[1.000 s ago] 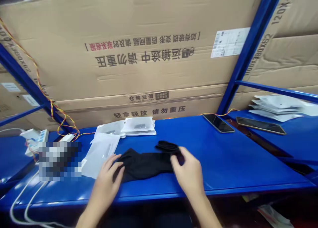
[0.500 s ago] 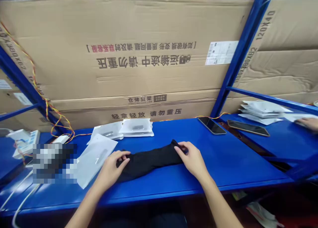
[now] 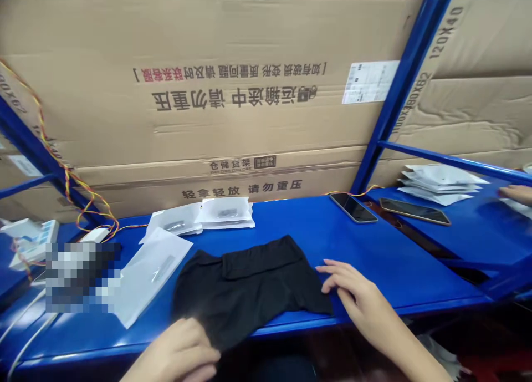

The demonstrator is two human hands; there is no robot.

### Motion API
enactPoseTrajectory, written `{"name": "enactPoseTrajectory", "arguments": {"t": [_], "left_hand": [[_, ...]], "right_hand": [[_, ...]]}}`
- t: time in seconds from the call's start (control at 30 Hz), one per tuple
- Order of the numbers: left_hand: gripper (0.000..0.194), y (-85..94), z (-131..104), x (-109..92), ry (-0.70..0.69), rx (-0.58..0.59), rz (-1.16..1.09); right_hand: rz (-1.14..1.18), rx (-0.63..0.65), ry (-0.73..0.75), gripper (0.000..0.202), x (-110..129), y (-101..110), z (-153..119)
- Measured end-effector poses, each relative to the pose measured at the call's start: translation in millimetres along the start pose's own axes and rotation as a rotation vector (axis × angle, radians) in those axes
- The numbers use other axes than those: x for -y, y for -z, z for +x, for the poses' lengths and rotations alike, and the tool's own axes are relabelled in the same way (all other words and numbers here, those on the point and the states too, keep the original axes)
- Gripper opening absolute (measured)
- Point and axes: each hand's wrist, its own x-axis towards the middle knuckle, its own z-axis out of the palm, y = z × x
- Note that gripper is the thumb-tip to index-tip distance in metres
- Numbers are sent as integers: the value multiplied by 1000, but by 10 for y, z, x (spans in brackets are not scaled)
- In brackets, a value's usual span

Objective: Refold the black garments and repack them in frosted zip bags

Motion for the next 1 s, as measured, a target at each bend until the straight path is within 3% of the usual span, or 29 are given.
{"name": "enactPoseTrajectory", "arguments": {"t": [0.1, 0.17, 0.23, 0.3, 0.4, 0.5, 0.63, 0.7, 0.8, 0.9, 1.0], "left_hand": [[12, 65, 155, -24, 131, -77, -42], [11, 48, 252, -11, 180, -83, -17], [11, -43, 285, 23, 185, 7, 57], [16, -158, 238, 71, 181, 102, 135], [18, -202, 90, 137, 221, 159, 101], [19, -23, 21, 181, 341, 218, -80], [8, 193, 231, 298, 431, 200, -125], [8, 158, 415, 424, 382, 121, -44], [28, -19, 631, 664, 226, 109, 90], [22, -154, 674, 810, 165, 151, 126], [21, -112, 663, 800, 204, 137, 79]], "right_hand": [[-10, -58, 58, 28, 234, 32, 56], [17, 51, 67, 20, 437, 12, 110], [29, 214, 72, 18, 584, -35, 124], [23, 295, 77, 20, 641, -83, 83], [53, 328, 58, 31, 628, -99, -38], [104, 373, 54, 32, 619, -60, -98], [48, 247, 128, 23, 552, -73, 81], [-42, 188, 168, 25, 452, -124, 234], [-138, 200, 184, 42, 283, -211, 403], [-136, 202, 185, 32, 196, -246, 423], [-100, 176, 186, 26, 218, -203, 417]]}}
